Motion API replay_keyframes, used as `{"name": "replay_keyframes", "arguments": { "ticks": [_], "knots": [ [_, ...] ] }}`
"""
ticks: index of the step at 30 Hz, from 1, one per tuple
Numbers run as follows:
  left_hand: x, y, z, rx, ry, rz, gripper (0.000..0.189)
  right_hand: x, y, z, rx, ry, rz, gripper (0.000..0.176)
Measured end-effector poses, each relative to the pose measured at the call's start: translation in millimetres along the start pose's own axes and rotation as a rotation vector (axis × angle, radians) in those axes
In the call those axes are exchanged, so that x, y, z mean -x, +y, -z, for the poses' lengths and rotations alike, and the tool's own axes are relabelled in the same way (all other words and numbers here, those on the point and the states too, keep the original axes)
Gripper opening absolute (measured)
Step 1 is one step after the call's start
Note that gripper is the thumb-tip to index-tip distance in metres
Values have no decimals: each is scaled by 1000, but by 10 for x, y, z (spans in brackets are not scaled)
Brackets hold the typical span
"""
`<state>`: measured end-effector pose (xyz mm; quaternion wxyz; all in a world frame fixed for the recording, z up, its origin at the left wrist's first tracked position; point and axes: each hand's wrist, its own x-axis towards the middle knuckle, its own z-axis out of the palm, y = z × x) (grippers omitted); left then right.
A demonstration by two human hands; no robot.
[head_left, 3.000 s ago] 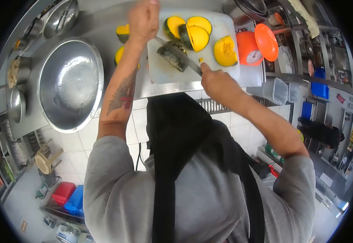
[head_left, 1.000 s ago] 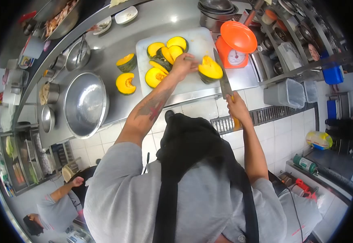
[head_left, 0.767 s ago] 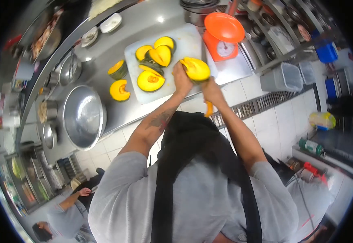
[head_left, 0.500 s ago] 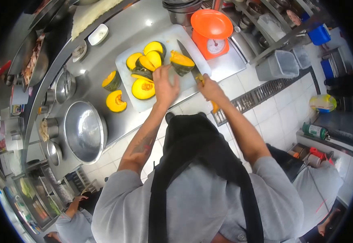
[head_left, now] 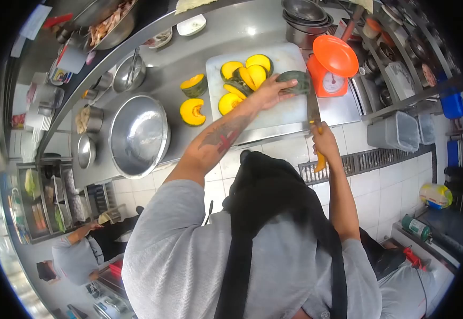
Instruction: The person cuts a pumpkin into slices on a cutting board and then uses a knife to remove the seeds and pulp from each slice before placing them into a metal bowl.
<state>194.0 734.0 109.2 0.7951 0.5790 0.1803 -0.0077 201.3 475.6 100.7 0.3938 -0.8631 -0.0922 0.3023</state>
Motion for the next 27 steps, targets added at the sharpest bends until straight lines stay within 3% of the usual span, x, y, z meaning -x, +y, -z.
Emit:
{"name": "replay_keyframes", "arguments": {
  "ticks": [1, 2, 3, 5, 7, 8, 10, 13, 15, 17, 21, 22, 23, 25, 27],
  "knots": [
    [63, -124, -45, 323, 88, 77, 62, 54, 13, 28, -61, -29, -36, 40],
    [73, -243, 46, -280, 191, 220, 60, 73, -27, 47, -55, -27, -38, 40],
    [140, -285, 38, -276, 181, 216, 60, 71, -104, 50, 0, -20, -12, 39],
    [312, -459, -84, -1176, 537, -582, 65, -67, -13, -31, 146, 38, 142, 39],
    [208, -412, -116, -1085, 475, -406, 69, -86, -19, -33, 283, 49, 176, 37],
    [197, -407, -92, -1015, 479, -505, 59, 89, -342, 59, 256, -23, 51, 37],
    [111, -367, -113, -945, 511, -572, 58, 127, -417, 98, 296, -25, 27, 36],
    [108, -215, -229, -825, 573, -629, 71, 69, -319, 170, 371, -27, 38, 35],
    [108, -126, -164, -1171, 461, -905, 71, 33, -192, 221, 528, 146, 207, 34],
    [108, -153, -141, -1077, 387, -825, 67, 134, -238, 421, 513, 143, 224, 34],
    [-154, -389, -36, -979, 372, -918, 47, 405, -735, 807, 467, 82, 227, 31],
    [-205, -440, -23, -945, 424, -970, 41, 446, -968, 891, 405, -26, 67, 29],
    [-193, -461, -33, -927, 425, -967, 41, 452, -1057, 922, 420, -23, 58, 29],
    [-179, -473, -43, -893, 481, -1014, 34, 359, -1245, 987, 709, -44, 154, 28],
    [-205, -483, -44, -841, 479, -1001, 32, 316, -1401, 1029, 779, -68, 181, 28]
  ]
}}
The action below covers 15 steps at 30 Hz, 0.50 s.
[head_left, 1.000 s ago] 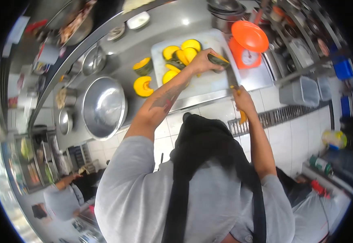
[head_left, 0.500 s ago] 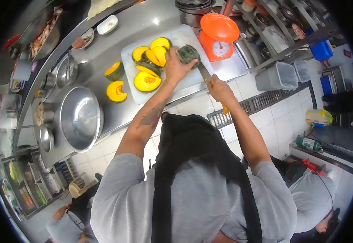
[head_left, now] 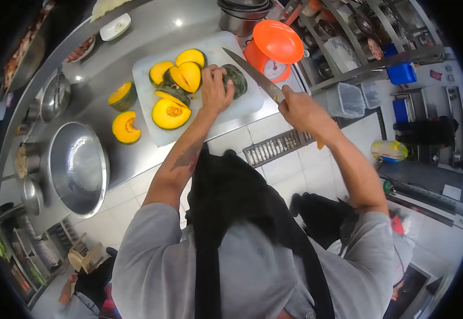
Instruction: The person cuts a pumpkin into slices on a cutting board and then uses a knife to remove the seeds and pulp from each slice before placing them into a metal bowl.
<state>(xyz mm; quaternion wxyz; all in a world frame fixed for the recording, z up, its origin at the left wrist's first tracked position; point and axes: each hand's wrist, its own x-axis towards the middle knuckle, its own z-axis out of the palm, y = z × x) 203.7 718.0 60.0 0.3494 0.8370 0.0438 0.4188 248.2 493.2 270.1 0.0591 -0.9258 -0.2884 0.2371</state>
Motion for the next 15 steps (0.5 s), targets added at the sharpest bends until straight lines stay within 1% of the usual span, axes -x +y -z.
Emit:
{"name": "replay_keyframes", "arguments": {
  "ticks": [2, 3, 4, 6, 7, 9, 13, 15],
  "knots": [
    [-13, -44, -44, 16, 50, -30, 30, -40, -91, 197, 158, -29, 76, 28],
    [-24, -51, -77, 31, 55, -13, 30, -78, -107, 255, 201, -35, 129, 29],
    [-27, -45, -102, 39, 65, -23, 31, -111, -147, 292, 213, -51, 117, 29],
    [-67, -39, -144, 57, 89, -27, 31, -200, -306, 393, 290, -85, 174, 29],
    [-88, -38, -149, 56, 78, -21, 31, -232, -413, 464, 304, -90, 171, 29],
    [-73, -56, -170, 60, 67, -3, 31, -265, -635, 571, 197, -249, 19, 26],
    [-69, -104, -191, 69, 71, -2, 34, -350, -696, 632, 282, -261, 48, 26],
    [-68, -98, -181, 84, 78, 7, 34, -279, -901, 832, 302, -396, -57, 27]
  ]
}}
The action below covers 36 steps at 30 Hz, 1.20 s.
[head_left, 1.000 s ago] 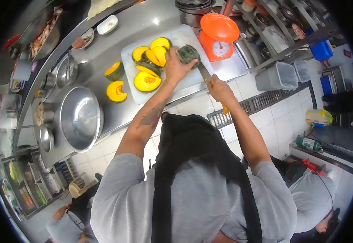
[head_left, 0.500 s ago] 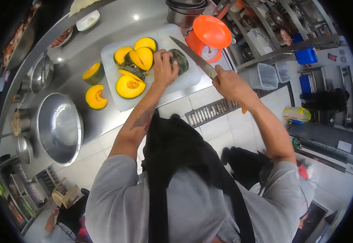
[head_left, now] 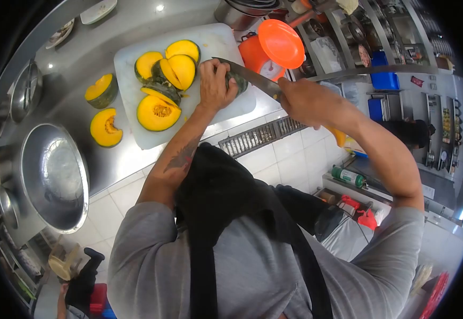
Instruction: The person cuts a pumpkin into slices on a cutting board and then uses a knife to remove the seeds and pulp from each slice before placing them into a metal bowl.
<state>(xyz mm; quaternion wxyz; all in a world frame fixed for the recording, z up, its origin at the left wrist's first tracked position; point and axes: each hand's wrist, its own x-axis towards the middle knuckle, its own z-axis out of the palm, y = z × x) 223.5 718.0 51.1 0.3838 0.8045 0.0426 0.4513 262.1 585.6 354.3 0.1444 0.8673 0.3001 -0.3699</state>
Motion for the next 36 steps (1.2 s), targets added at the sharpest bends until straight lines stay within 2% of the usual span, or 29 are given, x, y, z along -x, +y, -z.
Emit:
{"name": "replay_keyframes", "arguments": {
  "ticks": [4, 7, 9, 12, 15, 16, 18, 19, 20, 22, 23, 25, 27, 28, 30, 33, 35, 36],
  "knots": [
    [-38, -15, -1, 28, 30, -2, 32, -73, -13, 41, 41, -24, 33, 27],
    [-10, -36, -16, 41, 12, -5, 32, -368, 20, -263, 6, -64, -53, 27],
    [-39, -68, -22, 36, 9, -17, 32, -565, 150, -557, 11, 192, 125, 27],
    [-34, -61, -25, 61, -20, -5, 29, -748, 33, -825, -105, 231, 92, 34],
    [-17, -38, 26, 64, -44, -31, 27, -832, -58, -1099, -237, 311, 56, 35],
    [-11, -9, 65, 80, -80, -9, 26, -811, -28, -1124, -253, 282, 34, 33],
    [-313, 63, 117, 89, -120, -28, 24, -794, -11, -1117, -284, 301, 41, 33],
    [-564, 113, 120, 16, 16, -28, 21, -813, 16, -1116, -293, 300, 48, 32],
    [-840, 189, 162, -53, 145, -25, 18, -897, 72, -1245, -300, 400, 76, 26],
    [-1641, 153, 134, 9, 107, -22, 23, -860, 79, -1307, -353, 382, 84, 26],
    [-1796, 110, 96, 2, 103, -40, 23, -878, 103, -1252, -373, 392, 93, 26],
    [-2007, -1, 29, -154, -353, 206, 38, -846, 60, -1304, -397, 401, 100, 27],
    [-1293, -749, -397, -162, -611, 58, 48, -918, 39, -1365, -425, 405, 104, 28],
    [-1141, -892, -472, -173, -628, 69, 48, -949, 20, -1452, -479, 394, 85, 28],
    [-1148, -906, -598, -180, -749, -68, 46, -1002, -14, -1568, -581, 415, 80, 27],
    [-1229, -781, -551, -175, -784, -18, 44, -979, -51, -1598, -617, 421, 72, 27],
    [-1310, -782, -488, -213, -737, -16, 47, -954, -65, -1556, -607, 388, 87, 25],
    [-1337, -756, -445, -234, -684, -15, 50, -863, -48, -1462, -486, 404, 101, 25]
  ]
}}
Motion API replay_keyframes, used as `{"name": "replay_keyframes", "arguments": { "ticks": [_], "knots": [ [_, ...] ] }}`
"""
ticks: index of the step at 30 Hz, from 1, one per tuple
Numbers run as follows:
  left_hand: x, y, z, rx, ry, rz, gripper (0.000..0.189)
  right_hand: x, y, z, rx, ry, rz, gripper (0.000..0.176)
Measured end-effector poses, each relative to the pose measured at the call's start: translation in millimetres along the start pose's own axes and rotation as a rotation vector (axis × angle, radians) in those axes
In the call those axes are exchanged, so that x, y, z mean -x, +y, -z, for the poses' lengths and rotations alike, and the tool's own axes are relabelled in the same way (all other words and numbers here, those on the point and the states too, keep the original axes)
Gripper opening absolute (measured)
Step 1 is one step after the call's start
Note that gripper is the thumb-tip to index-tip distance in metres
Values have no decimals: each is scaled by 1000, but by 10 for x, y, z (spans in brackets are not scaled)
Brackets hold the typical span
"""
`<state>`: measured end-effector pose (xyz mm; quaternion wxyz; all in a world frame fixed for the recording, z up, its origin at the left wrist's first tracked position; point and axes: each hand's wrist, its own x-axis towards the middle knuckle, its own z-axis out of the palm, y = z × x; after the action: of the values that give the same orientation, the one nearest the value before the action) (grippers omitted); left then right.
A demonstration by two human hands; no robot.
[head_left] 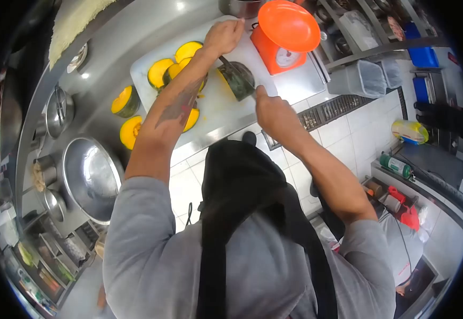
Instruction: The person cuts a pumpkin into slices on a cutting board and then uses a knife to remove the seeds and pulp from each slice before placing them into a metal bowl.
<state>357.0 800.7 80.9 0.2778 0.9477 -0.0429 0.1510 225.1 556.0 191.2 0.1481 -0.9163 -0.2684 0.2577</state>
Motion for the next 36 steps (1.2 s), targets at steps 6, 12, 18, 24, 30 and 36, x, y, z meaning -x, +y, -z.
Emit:
{"name": "replay_keyframes", "arguments": {
  "ticks": [6, 12, 18, 24, 30, 36],
  "knots": [
    [60, 85, 63, 41, 216, -137, 42, -18, 46, -7, 216, 62, 54, 25],
    [232, -36, -183, -28, 50, -63, 39, -26, 131, -187, 175, 90, 44, 33],
    [783, 505, 108, 390, 251, 244, 36, -113, 429, -849, 64, 31, 5, 26],
    [2158, 1212, -227, -38, 263, 154, 39, -356, 526, -926, 30, 119, 114, 30],
    [1952, 1099, 210, 159, 481, 58, 39, -376, 639, -545, -153, 179, 60, 34],
    [2670, 609, 977, -139, 819, 517, 29, -16, 826, -473, -368, 104, 196, 31]
  ]
}}
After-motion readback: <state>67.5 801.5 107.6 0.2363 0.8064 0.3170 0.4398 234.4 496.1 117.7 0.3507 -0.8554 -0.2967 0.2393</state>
